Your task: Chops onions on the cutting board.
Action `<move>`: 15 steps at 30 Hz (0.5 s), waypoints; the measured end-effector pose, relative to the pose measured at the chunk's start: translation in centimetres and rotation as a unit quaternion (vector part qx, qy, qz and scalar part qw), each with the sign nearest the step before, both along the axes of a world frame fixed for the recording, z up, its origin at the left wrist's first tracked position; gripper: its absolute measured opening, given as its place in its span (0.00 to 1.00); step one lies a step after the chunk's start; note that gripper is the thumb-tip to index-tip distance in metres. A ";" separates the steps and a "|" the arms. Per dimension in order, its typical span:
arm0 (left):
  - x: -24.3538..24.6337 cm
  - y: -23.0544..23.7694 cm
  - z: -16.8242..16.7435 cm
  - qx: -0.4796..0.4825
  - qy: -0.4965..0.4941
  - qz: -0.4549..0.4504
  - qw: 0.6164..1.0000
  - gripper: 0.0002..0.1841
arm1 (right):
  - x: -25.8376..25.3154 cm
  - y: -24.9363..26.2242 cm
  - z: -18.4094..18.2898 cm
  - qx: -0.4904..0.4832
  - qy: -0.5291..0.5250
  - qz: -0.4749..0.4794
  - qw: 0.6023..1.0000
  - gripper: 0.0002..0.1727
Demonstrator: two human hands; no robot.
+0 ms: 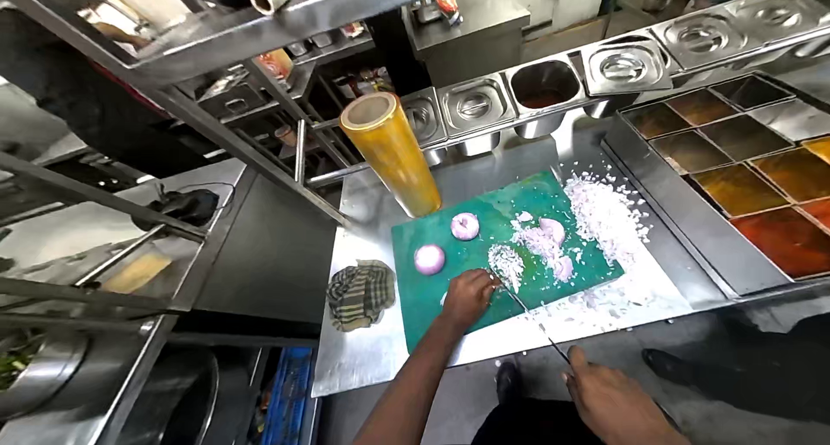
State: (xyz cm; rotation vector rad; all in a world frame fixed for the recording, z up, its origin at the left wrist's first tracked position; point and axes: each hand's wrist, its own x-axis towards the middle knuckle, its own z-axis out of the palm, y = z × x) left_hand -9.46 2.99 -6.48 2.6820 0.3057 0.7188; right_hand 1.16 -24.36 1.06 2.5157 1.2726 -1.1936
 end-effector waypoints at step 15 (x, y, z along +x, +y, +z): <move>4.5 -0.4 4.5 0.065 0.226 -0.076 0.969 0.11 | 4.7 -4.8 -2.5 0.166 0.042 -0.150 0.974 0.28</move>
